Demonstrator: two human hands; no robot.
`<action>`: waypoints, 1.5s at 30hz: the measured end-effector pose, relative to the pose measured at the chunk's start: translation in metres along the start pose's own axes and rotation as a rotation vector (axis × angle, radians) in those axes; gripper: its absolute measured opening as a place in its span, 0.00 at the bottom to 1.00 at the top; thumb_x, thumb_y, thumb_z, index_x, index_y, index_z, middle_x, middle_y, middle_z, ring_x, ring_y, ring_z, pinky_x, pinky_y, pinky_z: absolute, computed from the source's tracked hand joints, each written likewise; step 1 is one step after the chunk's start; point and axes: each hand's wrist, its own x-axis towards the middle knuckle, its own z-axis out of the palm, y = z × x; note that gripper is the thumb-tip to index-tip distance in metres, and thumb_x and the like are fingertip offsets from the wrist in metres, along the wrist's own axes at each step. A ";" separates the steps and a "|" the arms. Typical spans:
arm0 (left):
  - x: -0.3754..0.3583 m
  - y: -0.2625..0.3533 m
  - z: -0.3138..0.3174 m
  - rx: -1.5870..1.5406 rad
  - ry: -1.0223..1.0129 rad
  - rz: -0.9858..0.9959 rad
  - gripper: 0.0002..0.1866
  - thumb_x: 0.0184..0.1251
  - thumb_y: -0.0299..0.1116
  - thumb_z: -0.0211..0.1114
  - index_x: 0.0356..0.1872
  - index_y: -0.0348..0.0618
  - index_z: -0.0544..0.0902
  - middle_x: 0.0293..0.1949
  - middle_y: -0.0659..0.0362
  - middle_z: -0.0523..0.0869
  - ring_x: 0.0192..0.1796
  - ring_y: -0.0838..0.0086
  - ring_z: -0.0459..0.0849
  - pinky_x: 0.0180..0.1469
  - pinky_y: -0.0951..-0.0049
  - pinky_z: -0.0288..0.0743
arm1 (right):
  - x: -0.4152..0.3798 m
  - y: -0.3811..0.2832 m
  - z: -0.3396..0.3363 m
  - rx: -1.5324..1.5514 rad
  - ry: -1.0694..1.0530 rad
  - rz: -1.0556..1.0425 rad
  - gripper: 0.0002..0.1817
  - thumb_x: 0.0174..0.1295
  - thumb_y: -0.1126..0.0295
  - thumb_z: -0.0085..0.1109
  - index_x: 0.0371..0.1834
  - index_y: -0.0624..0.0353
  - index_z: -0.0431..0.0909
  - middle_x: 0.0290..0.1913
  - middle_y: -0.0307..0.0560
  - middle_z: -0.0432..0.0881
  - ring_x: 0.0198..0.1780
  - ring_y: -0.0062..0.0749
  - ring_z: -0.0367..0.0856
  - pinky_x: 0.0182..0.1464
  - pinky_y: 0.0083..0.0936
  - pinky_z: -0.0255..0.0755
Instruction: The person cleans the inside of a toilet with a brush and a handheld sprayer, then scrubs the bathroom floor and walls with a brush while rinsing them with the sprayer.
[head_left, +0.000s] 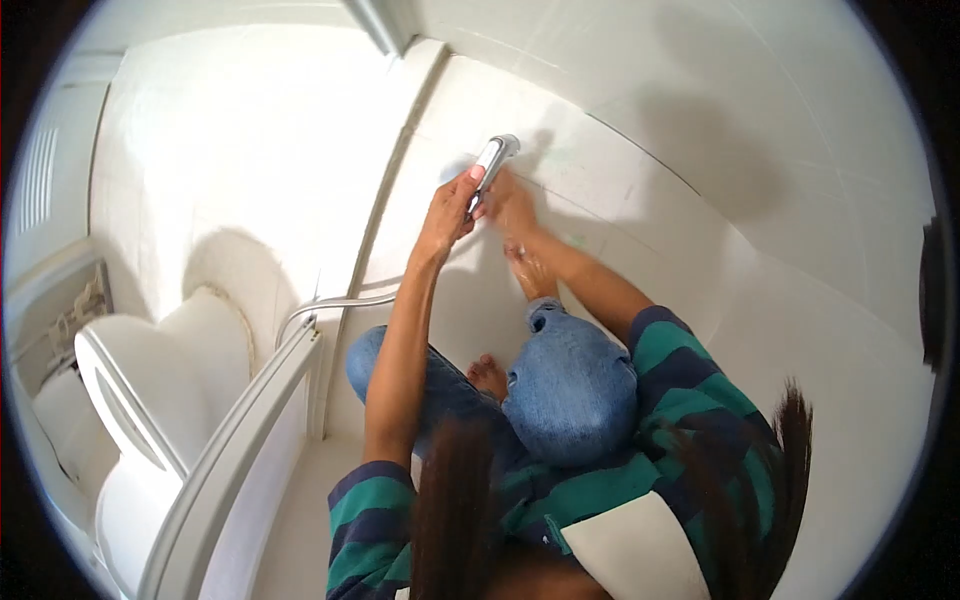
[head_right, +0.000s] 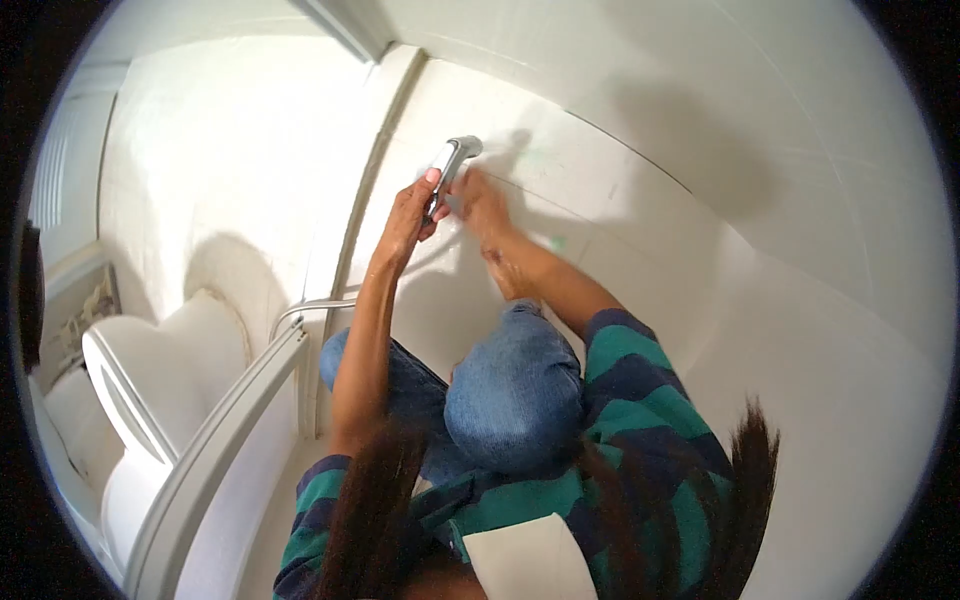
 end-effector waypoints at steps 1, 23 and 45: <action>0.004 -0.002 0.004 -0.026 -0.006 0.025 0.26 0.63 0.59 0.49 0.31 0.43 0.76 0.14 0.68 0.67 0.12 0.87 0.56 0.14 0.85 0.47 | -0.042 0.004 0.016 -0.247 0.174 -0.319 0.25 0.49 0.49 0.60 0.45 0.53 0.75 0.45 0.54 0.73 0.44 0.43 0.75 0.44 0.41 0.70; -0.006 -0.006 0.016 -0.028 -0.184 0.167 0.30 0.62 0.63 0.45 0.34 0.42 0.76 0.14 0.68 0.66 0.12 0.88 0.55 0.14 0.86 0.46 | -0.009 0.063 -0.046 -0.357 0.711 -0.004 0.26 0.42 0.62 0.69 0.49 0.45 0.76 0.42 0.46 0.72 0.43 0.40 0.73 0.42 0.33 0.69; -0.020 -0.007 -0.011 -0.327 -0.223 0.251 0.29 0.63 0.60 0.46 0.37 0.40 0.75 0.17 0.65 0.69 0.14 0.87 0.58 0.17 0.86 0.50 | -0.030 0.088 -0.119 -0.999 0.389 -0.272 0.22 0.38 0.80 0.58 0.41 0.48 0.78 0.38 0.44 0.74 0.45 0.39 0.70 0.46 0.38 0.62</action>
